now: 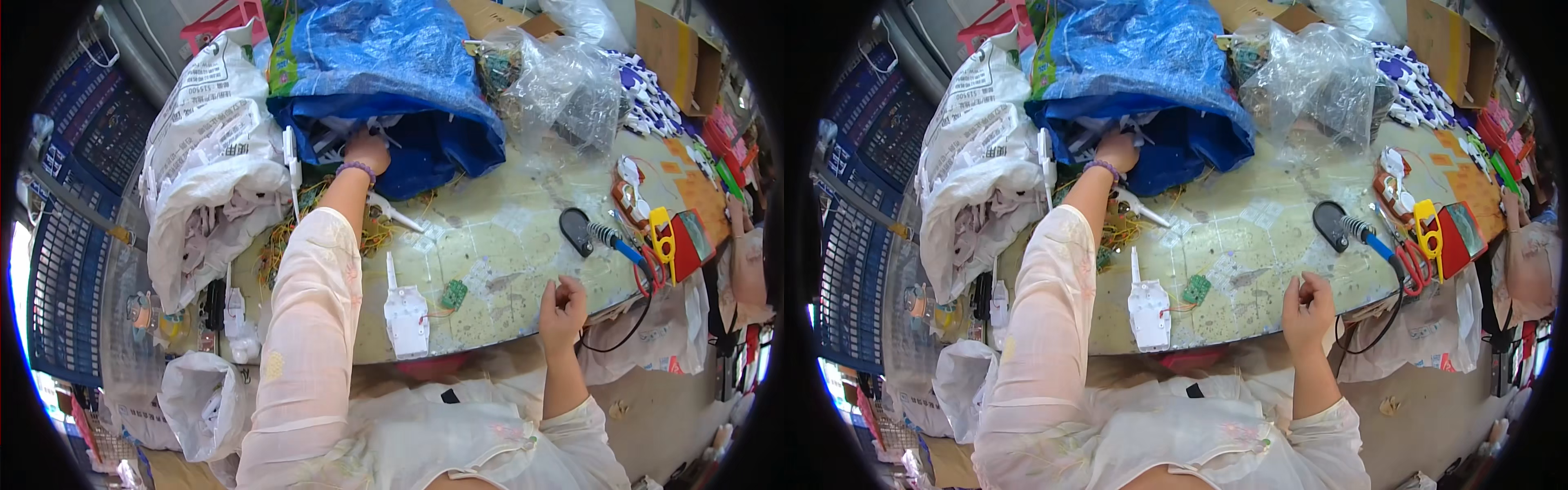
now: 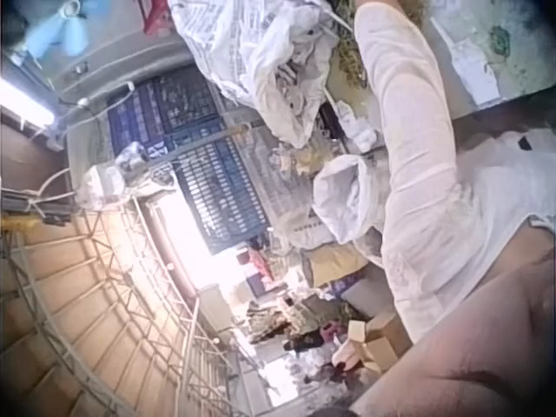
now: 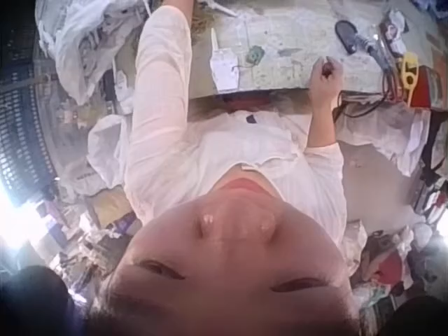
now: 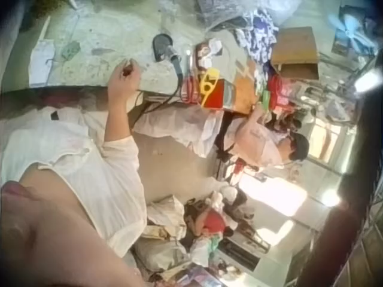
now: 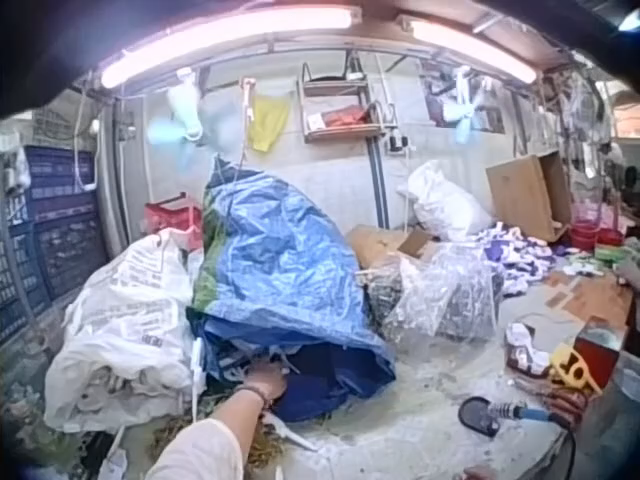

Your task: Soldering a circuit board and assembling components into a white plastic toy housing.

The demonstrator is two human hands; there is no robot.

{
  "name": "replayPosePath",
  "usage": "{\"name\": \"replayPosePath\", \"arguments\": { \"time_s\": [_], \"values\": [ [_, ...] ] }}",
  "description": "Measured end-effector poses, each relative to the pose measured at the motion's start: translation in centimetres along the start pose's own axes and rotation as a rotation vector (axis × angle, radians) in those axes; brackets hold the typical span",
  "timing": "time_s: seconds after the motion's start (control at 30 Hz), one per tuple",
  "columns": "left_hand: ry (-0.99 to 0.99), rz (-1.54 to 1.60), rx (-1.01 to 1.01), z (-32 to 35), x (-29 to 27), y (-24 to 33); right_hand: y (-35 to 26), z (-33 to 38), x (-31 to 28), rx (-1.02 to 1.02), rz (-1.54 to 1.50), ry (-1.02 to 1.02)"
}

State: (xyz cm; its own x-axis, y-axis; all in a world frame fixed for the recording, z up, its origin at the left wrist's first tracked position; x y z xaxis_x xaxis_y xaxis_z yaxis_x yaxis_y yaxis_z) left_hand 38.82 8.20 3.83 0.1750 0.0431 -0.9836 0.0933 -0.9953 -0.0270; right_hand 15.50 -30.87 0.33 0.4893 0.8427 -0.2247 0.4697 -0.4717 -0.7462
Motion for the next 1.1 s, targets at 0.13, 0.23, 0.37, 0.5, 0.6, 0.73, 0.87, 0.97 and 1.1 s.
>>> {"name": "replayPosePath", "arguments": {
  "time_s": [0.13, 0.23, 0.37, 0.5, 0.6, 0.73, 0.87, 0.97, 1.1],
  "values": [
    [0.087, 0.074, -0.142, -0.6, 0.3, -0.8, -0.2, 0.1, 0.1, 0.005, -0.015, -0.032],
    [0.317, 0.322, 0.028, 1.6, -2.0, 2.0, -0.5, 0.0, 0.0, 0.005, 0.026, -0.068],
    [0.350, 0.596, 0.146, 7.3, -5.5, 7.2, -1.7, -0.4, 1.3, 0.061, -0.039, -0.170],
    [0.124, 0.804, 0.523, 16.3, -7.8, 14.2, -2.1, 0.0, 6.4, 0.691, -0.647, -0.409],
    [0.037, 0.740, 0.886, 22.7, -8.6, 17.7, -3.0, 0.1, 9.1, 0.833, -0.807, -0.496],
    [0.265, 0.714, 0.815, 25.8, -9.6, 16.2, -2.3, -0.2, 7.0, 0.635, -0.544, -0.375],
    [0.170, 0.533, 0.495, 26.2, -7.4, 14.3, -1.1, -1.1, 5.7, 0.523, -0.417, -0.384],
    [0.003, 0.492, 0.382, 26.3, -4.5, 14.1, -0.6, -0.6, 5.9, 0.488, -0.150, -0.577],
    [-0.030, 0.489, 0.342, 26.3, -3.7, 13.5, -2.1, 0.0, 6.1, 0.491, -0.065, -0.700]
  ]
}}
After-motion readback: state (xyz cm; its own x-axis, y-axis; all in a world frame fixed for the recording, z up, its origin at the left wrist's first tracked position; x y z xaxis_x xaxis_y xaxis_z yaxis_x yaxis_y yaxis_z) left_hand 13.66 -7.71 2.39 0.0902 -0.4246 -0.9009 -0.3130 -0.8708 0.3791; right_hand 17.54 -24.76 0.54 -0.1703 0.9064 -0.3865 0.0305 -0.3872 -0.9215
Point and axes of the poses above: each hand's wrist, its own z-axis away from the middle knuckle, its own x-axis out of the palm, y = z × x, the point moved 8 cm from there along -z, towards the middle knuckle, and after that the axes turned 2 degrees about x, right-handed, at the moved point
